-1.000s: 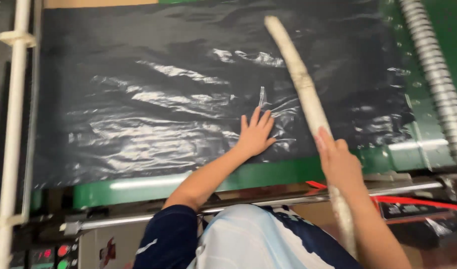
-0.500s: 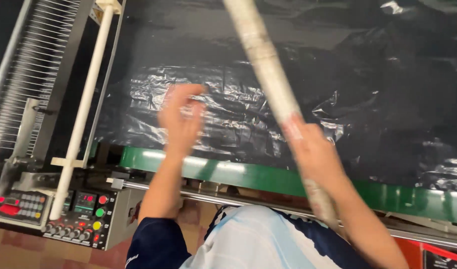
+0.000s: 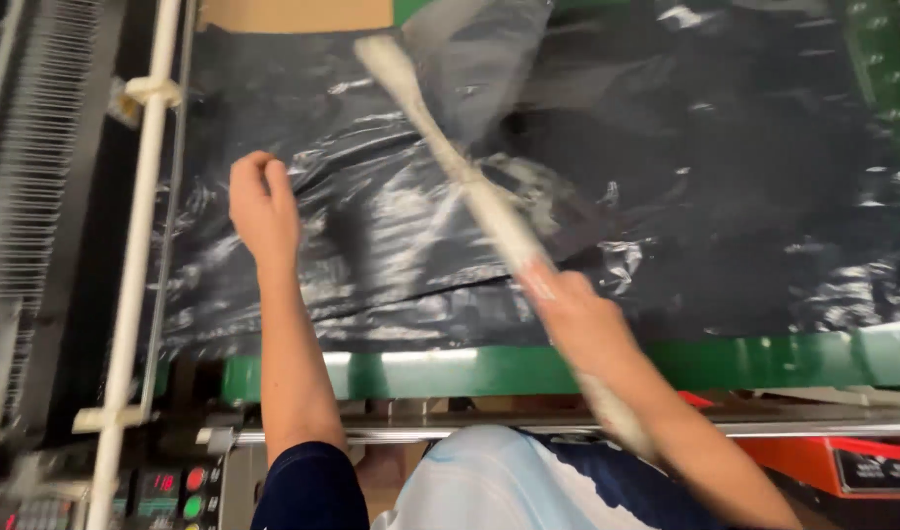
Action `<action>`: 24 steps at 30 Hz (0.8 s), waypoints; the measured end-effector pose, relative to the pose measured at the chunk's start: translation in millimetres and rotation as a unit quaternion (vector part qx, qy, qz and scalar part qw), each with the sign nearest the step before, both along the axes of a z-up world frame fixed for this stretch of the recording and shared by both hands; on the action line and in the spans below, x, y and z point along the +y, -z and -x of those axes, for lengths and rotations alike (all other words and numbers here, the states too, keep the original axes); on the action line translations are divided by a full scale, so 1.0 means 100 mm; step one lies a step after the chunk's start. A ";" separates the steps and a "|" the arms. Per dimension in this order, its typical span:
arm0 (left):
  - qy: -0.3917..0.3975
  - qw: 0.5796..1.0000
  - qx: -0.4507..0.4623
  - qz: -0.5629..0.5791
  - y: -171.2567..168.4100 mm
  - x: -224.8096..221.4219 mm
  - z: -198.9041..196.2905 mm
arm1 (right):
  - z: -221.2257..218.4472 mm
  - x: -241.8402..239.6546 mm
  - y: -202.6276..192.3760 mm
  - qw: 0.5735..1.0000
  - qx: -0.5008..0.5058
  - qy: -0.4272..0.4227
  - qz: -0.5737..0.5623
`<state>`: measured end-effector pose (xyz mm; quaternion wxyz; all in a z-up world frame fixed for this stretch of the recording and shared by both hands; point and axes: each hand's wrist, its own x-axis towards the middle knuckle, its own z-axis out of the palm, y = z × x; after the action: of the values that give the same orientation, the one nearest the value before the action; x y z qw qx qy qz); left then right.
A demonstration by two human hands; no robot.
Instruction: The person uses a long cylindrical tool to repeatedly smooth and press a large black plastic sheet on a green conveyor belt. The person holds the sheet with one hand while rolling the tool back and forth across the surface to flatten it.
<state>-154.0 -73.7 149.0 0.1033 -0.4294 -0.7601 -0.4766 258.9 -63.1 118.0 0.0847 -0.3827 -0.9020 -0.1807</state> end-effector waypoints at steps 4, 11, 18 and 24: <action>0.003 0.977 0.045 0.209 0.80 0.55 0.03 | -1.27 0.12 -0.30 0.852 0.190 0.328 0.361; 0.076 0.902 0.003 0.424 1.31 1.00 -0.31 | -2.41 0.07 -0.29 0.838 0.256 0.404 0.262; 0.086 0.890 0.028 0.446 1.40 1.11 -0.50 | -1.00 -0.30 -0.77 0.726 0.228 0.478 0.439; 0.083 0.857 0.032 0.508 1.36 1.12 -0.50 | -0.63 0.35 0.05 0.831 0.083 0.296 0.465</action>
<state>-104.1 38.7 13.0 -0.1446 -0.4990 -0.8543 -0.0175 321.5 -28.6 113.3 -0.0862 -0.6388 -0.7131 0.2755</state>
